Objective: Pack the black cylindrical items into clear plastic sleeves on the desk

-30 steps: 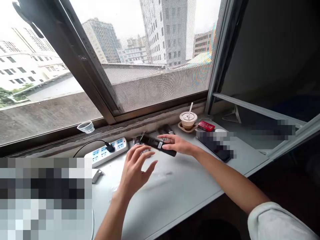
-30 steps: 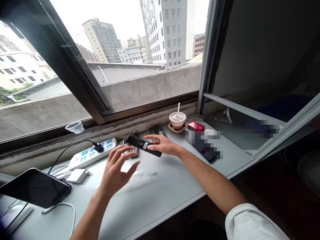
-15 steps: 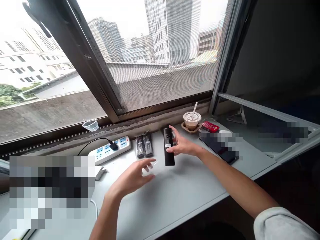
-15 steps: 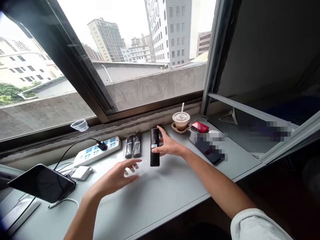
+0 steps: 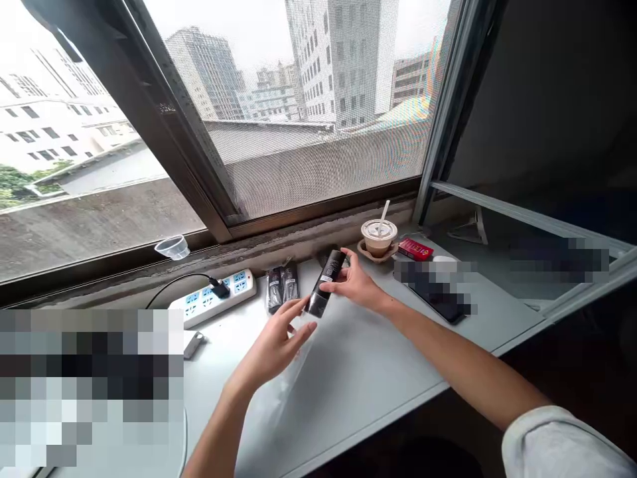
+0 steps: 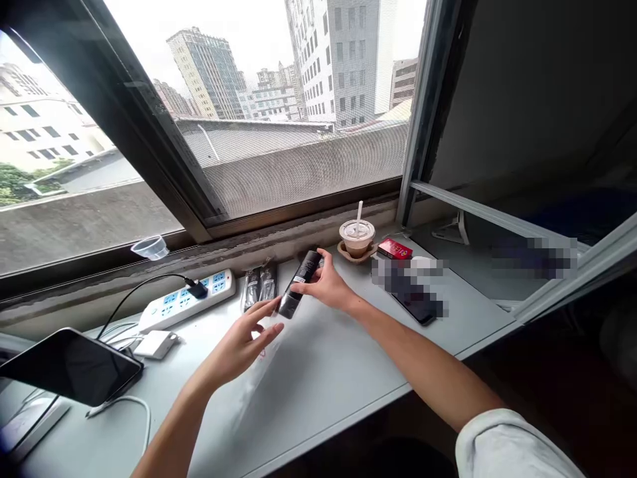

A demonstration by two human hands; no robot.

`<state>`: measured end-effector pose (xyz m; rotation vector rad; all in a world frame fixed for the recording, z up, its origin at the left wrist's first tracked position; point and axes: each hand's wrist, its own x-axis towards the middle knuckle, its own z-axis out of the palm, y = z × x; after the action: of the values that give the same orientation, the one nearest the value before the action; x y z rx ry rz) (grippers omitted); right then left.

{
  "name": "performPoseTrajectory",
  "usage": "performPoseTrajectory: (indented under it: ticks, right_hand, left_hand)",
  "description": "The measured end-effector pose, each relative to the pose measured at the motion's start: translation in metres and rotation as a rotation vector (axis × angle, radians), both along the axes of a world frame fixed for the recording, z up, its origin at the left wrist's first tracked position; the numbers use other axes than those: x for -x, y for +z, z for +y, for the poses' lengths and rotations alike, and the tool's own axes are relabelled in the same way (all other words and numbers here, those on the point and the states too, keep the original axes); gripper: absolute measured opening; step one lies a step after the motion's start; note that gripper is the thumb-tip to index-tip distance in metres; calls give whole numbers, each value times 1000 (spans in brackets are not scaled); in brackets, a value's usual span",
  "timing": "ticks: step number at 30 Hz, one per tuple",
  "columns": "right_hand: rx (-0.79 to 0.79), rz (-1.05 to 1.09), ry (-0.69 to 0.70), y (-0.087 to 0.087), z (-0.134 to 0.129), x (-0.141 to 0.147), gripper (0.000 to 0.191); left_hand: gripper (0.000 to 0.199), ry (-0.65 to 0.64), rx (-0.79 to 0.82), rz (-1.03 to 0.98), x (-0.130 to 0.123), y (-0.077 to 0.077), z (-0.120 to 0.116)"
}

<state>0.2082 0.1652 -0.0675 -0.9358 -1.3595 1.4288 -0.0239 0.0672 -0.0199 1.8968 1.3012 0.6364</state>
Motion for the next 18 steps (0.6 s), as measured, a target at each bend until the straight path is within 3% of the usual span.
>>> performPoseTrajectory:
  ticks: [3, 5, 12, 18]
  right_hand:
    - [-43, -36, 97, -2, -3, 2, 139]
    - [-66, -44, 116, -2, -4, 2, 134]
    - [-115, 17, 191, 6, -7, 2, 80]
    - [-177, -30, 236, 5, -13, 6, 47]
  left_hand:
    - [54, 8, -20, -40, -2, -1, 2]
    - [51, 36, -48, -76, -3, -3, 4]
    - [58, 296, 156, -292, -3, -17, 19]
    - [46, 277, 380, -622, -5, -24, 22]
